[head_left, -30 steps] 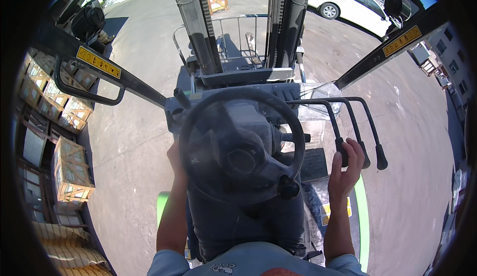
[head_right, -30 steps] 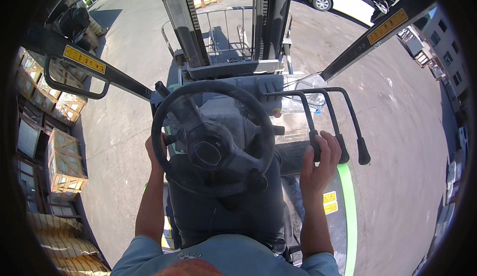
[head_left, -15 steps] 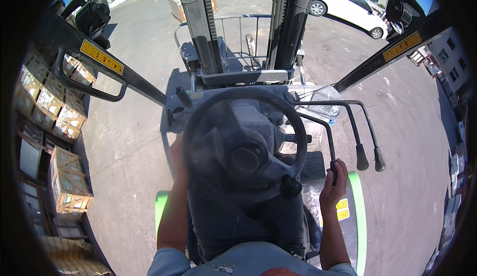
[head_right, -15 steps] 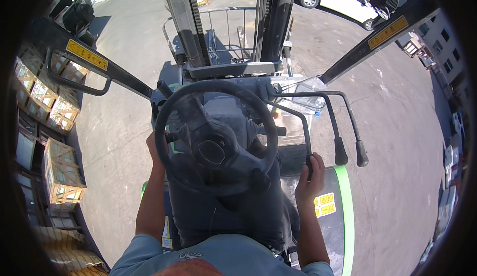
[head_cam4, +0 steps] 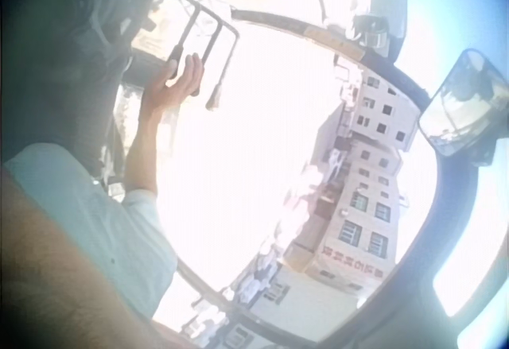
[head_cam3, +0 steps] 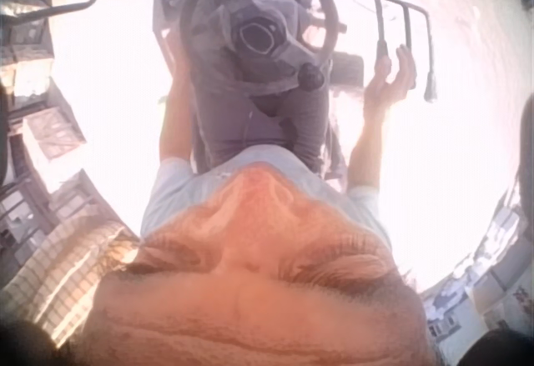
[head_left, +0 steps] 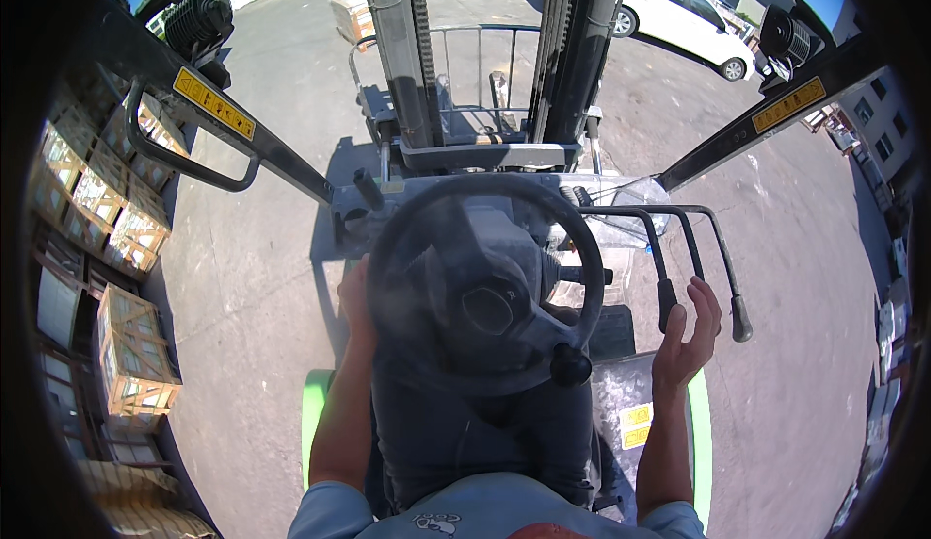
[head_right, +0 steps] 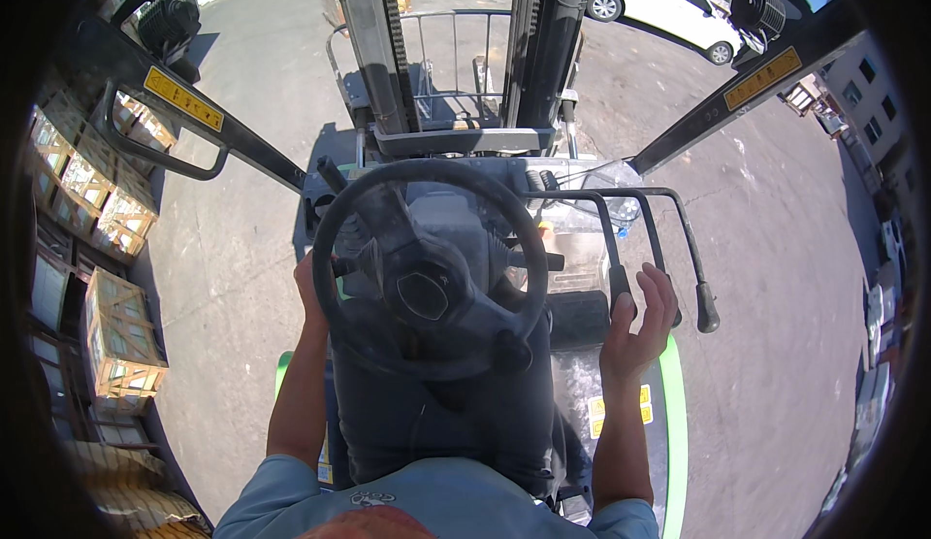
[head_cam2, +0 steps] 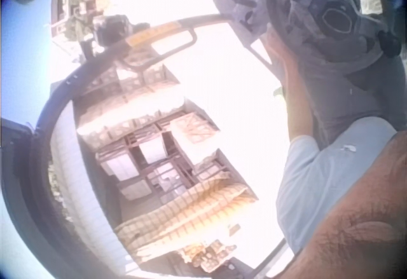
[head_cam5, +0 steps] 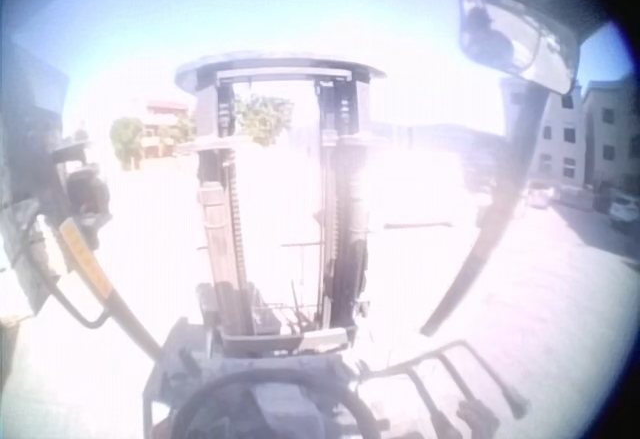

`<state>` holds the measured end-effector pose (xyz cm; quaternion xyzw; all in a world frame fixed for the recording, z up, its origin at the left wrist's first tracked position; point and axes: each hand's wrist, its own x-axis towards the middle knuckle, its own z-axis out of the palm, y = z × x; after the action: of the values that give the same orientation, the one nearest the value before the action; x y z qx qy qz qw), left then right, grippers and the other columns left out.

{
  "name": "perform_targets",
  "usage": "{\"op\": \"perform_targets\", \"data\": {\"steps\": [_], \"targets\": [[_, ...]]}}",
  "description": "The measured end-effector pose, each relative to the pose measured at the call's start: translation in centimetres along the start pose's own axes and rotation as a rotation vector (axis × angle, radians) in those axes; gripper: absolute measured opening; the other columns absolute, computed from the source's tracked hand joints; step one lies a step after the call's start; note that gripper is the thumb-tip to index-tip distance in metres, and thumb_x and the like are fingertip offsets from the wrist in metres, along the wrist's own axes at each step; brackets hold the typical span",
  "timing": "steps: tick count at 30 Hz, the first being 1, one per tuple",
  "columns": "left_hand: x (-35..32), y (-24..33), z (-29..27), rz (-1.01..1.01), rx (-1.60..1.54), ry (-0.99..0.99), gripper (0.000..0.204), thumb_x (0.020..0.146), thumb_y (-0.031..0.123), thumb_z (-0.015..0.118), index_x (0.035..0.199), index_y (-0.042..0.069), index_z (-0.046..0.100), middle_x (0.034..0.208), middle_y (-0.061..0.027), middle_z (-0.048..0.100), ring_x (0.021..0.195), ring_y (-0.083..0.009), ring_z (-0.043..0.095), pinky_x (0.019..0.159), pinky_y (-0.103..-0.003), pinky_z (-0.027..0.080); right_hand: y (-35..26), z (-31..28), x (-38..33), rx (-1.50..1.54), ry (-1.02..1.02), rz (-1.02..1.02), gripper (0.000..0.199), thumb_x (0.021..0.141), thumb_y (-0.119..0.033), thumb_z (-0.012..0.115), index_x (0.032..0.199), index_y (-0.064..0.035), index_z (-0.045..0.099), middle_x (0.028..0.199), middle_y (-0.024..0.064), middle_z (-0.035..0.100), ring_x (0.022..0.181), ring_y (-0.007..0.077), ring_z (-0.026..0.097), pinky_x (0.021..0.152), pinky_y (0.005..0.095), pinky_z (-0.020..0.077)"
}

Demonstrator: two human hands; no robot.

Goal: The person operates a forklift in an outdoor yard, steering and maneuvering the vehicle among stacked pallets and a parked white car. The operator uses both hands on the steering wheel and occasionally adjusts controls while navigating the paved area.

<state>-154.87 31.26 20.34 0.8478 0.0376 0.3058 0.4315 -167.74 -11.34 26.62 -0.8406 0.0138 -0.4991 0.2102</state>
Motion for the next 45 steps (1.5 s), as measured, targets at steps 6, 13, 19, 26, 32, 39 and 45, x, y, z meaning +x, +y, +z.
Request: {"op": "perform_targets", "data": {"steps": [6,13,19,26,32,39,45], "targets": [[1.7,0.2,0.1,0.006,-0.021,-0.017,0.022,0.099,0.020,0.059,0.093,0.002,0.070,0.074,-0.0141,0.067,0.069,-0.0237,0.066,0.064,-0.039,0.049,-0.1,-0.1,-0.6,0.029,0.034,-0.015,0.021,0.100,-0.005,0.062,0.120,0.0002,0.064,0.124,0.0169,0.069,0.121,0.0382,0.062,0.105,0.0489,0.0490],[4.4,-0.5,1.9,-0.100,-0.043,-0.092,0.029,0.105,0.029,0.057,0.098,0.003,0.069,0.078,-0.0118,0.066,0.074,-0.0143,0.060,0.069,-0.037,0.048,5.8,0.7,3.0,-0.128,0.148,0.270,0.019,0.101,-0.005,0.064,0.119,-0.0007,0.069,0.117,0.0131,0.072,0.115,0.0318,0.065,0.101,0.0436,0.0507],[5.9,-1.8,3.2,-0.039,-0.123,-0.070,0.025,0.103,0.023,0.059,0.094,0.002,0.067,0.076,-0.0097,0.065,0.071,-0.0131,0.055,0.066,-0.036,0.046,7.5,4.9,4.6,0.101,-0.005,0.460,0.022,0.109,-0.016,0.056,0.115,-0.0006,0.071,0.094,0.0087,0.074,0.081,0.0154,0.071,0.075,0.0309,0.0558],[6.9,-1.3,3.1,-0.052,-0.046,-0.082,0.016,0.099,0.014,0.063,0.090,0.002,0.066,0.072,-0.0062,0.059,0.072,-0.0088,0.050,0.064,-0.034,0.043,8.7,7.6,13.7,-0.006,-0.029,0.298,0.027,0.108,-0.022,0.056,0.112,-0.0024,0.074,0.082,0.0115,0.073,0.072,0.0179,0.070,0.069,0.0329,0.0542],[7.6,-1.4,3.6,-0.021,-0.124,-0.016,0.021,0.099,0.016,0.062,0.084,0.002,0.060,0.069,-0.0089,0.049,0.070,-0.0081,0.044,0.061,-0.033,0.041,7.9,9.8,17.3,-0.014,-0.011,0.358,0.029,0.109,-0.023,0.055,0.114,-0.0009,0.074,0.089,0.0125,0.075,0.075,0.0171,0.070,0.070,0.0319,0.0545],[8.8,-2.6,4.2,-0.080,-0.150,-0.025,0.025,0.101,0.017,0.061,0.081,0.002,0.056,0.067,-0.0065,0.042,0.070,-0.0085,0.038,0.060,-0.034,0.037,7.0,8.1,11.4,-0.157,-0.057,0.329,0.021,0.104,-0.017,0.061,0.116,-0.0032,0.072,0.102,0.0143,0.074,0.091,0.0238,0.072,0.080,0.0363,0.0551],[9.8,-1.5,4.0,-0.039,-0.133,-0.048,0.028,0.102,0.022,0.060,0.082,0.001,0.058,0.067,-0.0099,0.046,0.069,-0.0102,0.039,0.060,-0.035,0.038,-2.2,7.7,5.8,0.145,-0.063,0.022,0.029,0.091,-0.008,0.073,0.119,-0.0023,0.067,0.118,0.0128,0.070,0.114,0.0335,0.065,0.094,0.0445,0.0538]]}}
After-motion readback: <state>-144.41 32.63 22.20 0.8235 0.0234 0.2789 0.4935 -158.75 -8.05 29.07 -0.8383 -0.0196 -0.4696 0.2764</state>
